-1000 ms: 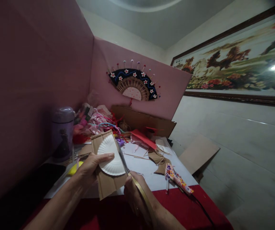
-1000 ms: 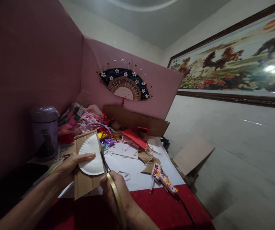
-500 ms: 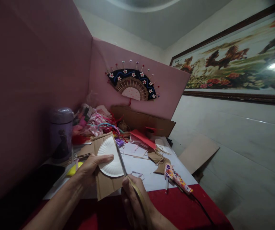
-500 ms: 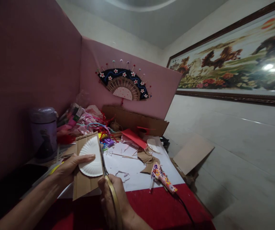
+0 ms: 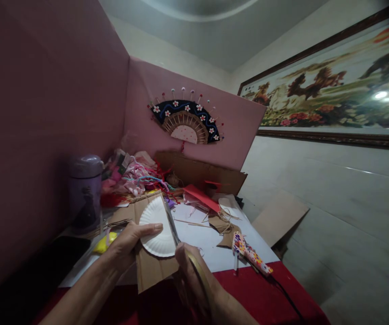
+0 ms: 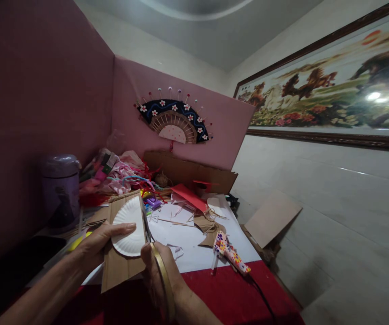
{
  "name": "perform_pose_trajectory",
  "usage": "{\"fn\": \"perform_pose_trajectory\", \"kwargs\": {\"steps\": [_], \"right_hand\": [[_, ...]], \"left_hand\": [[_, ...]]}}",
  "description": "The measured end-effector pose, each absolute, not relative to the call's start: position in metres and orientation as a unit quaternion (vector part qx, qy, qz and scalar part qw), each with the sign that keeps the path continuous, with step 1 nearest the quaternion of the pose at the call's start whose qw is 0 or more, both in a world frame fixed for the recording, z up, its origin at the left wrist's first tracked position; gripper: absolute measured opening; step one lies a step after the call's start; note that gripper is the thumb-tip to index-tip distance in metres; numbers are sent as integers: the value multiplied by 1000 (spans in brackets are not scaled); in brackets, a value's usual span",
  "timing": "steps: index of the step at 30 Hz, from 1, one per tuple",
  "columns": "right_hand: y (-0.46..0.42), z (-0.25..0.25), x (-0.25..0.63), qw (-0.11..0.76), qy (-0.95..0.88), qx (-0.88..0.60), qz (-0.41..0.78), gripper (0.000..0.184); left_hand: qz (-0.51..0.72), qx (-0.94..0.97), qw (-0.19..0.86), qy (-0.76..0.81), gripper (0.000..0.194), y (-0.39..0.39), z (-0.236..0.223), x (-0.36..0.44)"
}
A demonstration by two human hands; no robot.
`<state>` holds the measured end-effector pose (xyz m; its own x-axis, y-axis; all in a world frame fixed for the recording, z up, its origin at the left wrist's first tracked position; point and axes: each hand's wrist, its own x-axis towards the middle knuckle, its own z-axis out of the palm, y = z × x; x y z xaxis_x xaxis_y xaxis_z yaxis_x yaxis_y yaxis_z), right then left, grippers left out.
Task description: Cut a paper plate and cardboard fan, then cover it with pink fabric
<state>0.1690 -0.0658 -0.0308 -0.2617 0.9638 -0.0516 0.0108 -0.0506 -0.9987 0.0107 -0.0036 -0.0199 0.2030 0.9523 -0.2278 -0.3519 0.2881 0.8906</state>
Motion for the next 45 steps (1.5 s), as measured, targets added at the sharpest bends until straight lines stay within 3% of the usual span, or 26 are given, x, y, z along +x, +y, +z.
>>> {"fn": "perform_pose_trajectory", "kwargs": {"steps": [10, 15, 22, 26, 39, 45], "right_hand": [[-61, -51, 164, 461, -556, -441, 533, 65], [-65, -37, 165, 489, -587, -415, 494, 70], [-63, -17, 172, 439, -608, -414, 516, 83], [-60, -20, 167, 486, -597, -411, 489, 81], [-65, -26, 157, 520, -574, -390, 498, 67], [-53, -22, 172, 453, -613, -395, 513, 71]], "left_hand": [[489, 362, 686, 399, 8, -5, -16, 12], [475, 351, 704, 395, 7, -7, -14, 16], [457, 361, 716, 386, 11, -10, -19, 18], [454, 362, 717, 386, 11, -9, -21, 18], [455, 366, 718, 379, 9, -8, -23, 18], [436, 370, 730, 375, 19, -9, -27, 21]]}}
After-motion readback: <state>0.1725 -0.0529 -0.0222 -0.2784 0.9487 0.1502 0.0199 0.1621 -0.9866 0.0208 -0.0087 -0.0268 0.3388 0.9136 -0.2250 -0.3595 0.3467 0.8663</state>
